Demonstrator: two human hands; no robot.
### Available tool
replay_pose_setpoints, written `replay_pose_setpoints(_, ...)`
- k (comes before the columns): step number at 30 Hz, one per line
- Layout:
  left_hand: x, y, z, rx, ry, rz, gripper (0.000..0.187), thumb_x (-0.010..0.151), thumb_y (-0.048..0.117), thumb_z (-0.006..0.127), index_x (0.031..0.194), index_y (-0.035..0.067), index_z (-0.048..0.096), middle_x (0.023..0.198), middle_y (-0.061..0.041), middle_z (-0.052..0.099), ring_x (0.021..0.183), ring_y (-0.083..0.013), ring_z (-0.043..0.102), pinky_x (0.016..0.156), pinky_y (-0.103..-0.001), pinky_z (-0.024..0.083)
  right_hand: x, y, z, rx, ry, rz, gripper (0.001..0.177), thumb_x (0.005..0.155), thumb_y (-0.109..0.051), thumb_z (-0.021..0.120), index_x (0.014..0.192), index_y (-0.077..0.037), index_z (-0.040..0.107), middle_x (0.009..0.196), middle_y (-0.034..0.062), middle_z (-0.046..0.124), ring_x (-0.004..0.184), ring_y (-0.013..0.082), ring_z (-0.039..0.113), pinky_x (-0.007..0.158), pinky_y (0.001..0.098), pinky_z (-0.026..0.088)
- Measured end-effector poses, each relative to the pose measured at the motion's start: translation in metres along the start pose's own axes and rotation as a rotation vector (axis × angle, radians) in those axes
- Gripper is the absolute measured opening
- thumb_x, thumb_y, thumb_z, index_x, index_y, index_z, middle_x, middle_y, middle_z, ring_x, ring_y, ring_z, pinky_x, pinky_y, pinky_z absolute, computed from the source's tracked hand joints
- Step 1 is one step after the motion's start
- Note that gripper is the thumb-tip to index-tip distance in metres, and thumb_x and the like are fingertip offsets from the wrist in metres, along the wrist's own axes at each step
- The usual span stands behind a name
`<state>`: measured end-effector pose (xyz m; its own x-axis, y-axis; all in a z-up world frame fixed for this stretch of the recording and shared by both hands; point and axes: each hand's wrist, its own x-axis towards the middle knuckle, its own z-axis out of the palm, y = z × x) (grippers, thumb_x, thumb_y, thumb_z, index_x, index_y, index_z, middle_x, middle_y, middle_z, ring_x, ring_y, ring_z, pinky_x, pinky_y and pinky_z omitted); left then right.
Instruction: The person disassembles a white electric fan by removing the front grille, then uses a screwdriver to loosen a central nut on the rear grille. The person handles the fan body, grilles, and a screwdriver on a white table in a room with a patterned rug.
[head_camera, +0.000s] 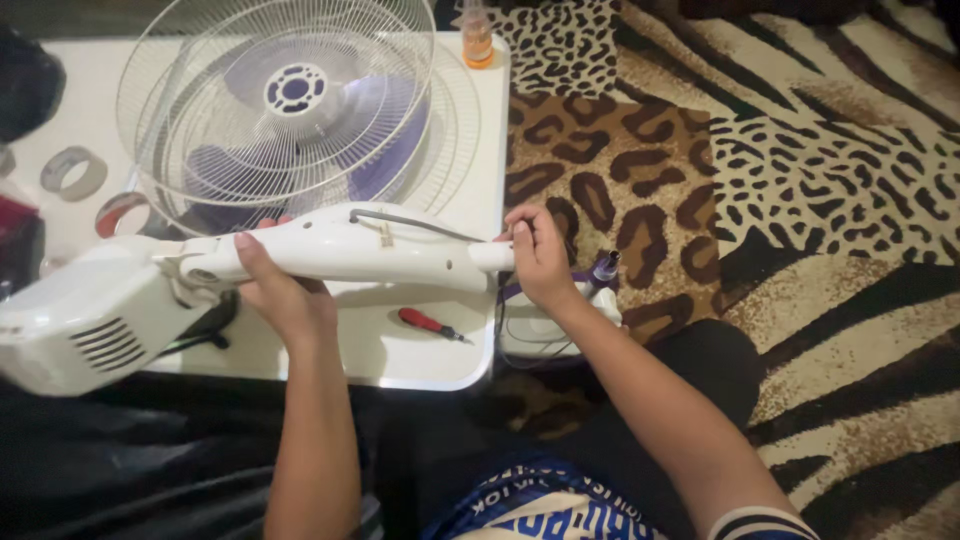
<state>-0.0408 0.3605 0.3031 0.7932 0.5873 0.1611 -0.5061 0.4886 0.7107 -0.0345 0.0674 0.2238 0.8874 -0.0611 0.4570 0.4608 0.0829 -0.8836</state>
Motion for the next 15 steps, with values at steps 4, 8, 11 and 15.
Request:
replay_pose_setpoints(4, -0.010, 0.010, 0.036, 0.001, -0.132, 0.070, 0.049, 0.106, 0.034, 0.062, 0.129, -0.008, 0.048, 0.122, -0.019, 0.061, 0.112, -0.0268, 0.067, 0.102, -0.042, 0.059, 0.001, 0.016, -0.019, 0.119, 0.033, 0.064, 0.014, 0.110, -0.010, 0.041, 0.118, -0.004, 0.051, 0.100, 0.0034, 0.057, 0.089, 0.0103, 0.065, 0.081, 0.0271, 0.054)
replay_pose_setpoints(8, -0.028, 0.006, 0.085, 0.056, -0.126, 0.146, 0.051, 0.103, 0.030, 0.063, 0.132, -0.004, 0.040, 0.123, -0.016, 0.059, 0.111, -0.0260, 0.069, 0.100, -0.042, 0.060, 0.004, 0.026, -0.044, 0.156, 0.071, 0.085, 0.014, 0.111, -0.012, 0.041, 0.119, -0.006, 0.051, 0.092, 0.0027, 0.062, 0.086, 0.0086, 0.061, 0.080, 0.0252, 0.051)
replay_pose_setpoints(11, -0.045, -0.010, 0.119, 0.134, -0.144, 0.230, 0.052, 0.106, 0.028, 0.063, 0.136, -0.008, 0.040, 0.125, -0.016, 0.059, 0.109, -0.0253, 0.069, 0.097, -0.040, 0.061, 0.004, 0.034, -0.072, 0.115, 0.104, 0.079, 0.014, 0.111, -0.013, 0.042, 0.118, -0.006, 0.052, 0.090, 0.0014, 0.060, 0.083, 0.0077, 0.056, 0.076, 0.0239, 0.048)
replay_pose_setpoints(15, -0.063, -0.045, 0.152, 0.164, -0.213, 0.262, 0.054, 0.107, 0.020, 0.063, 0.141, -0.004, 0.030, 0.122, -0.016, 0.061, 0.106, -0.0224, 0.067, 0.092, -0.039, 0.060, 0.003, 0.052, -0.113, -0.032, 0.104, 0.048, 0.015, 0.111, -0.014, 0.043, 0.115, -0.007, 0.056, 0.092, 0.0007, 0.057, 0.085, 0.0076, 0.053, 0.077, 0.0230, 0.046)
